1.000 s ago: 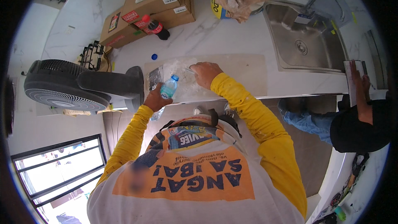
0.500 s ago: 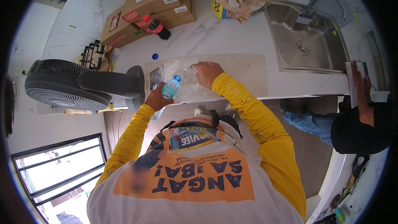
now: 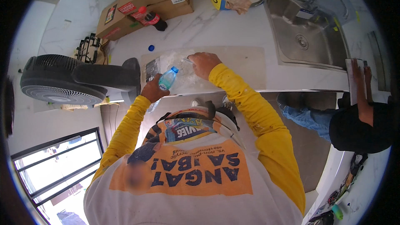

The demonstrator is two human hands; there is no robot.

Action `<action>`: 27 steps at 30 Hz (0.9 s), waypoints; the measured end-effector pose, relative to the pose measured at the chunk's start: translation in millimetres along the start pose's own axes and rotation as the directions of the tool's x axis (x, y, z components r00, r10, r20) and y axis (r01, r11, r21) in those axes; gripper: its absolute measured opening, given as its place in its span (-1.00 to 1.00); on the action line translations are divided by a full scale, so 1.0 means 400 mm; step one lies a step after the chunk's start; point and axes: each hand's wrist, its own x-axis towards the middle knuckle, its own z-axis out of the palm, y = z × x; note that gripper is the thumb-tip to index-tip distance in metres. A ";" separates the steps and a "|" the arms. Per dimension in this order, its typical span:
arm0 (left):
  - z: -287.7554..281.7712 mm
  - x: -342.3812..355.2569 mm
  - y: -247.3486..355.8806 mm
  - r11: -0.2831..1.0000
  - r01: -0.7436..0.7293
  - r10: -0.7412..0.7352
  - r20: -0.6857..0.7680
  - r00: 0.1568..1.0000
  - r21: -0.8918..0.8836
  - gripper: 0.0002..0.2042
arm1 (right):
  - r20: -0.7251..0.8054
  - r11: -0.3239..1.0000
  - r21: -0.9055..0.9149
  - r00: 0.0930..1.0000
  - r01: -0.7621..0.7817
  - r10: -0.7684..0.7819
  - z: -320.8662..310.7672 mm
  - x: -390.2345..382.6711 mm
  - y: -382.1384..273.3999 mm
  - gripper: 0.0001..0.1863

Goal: The person mixes a white powdery substance on a countertop using two metal trowels. They repeatedly scrape and fold the material, occasionally adding water from a plastic bottle to adjust consistency. The task continues throughout the clip without a visible final state.

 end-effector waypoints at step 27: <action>0.006 -0.005 -0.014 0.998 -0.049 0.048 -0.022 0.999 -0.051 -0.29 | -0.064 0.999 0.022 0.997 -0.046 0.047 -0.070 0.003 0.028 -0.65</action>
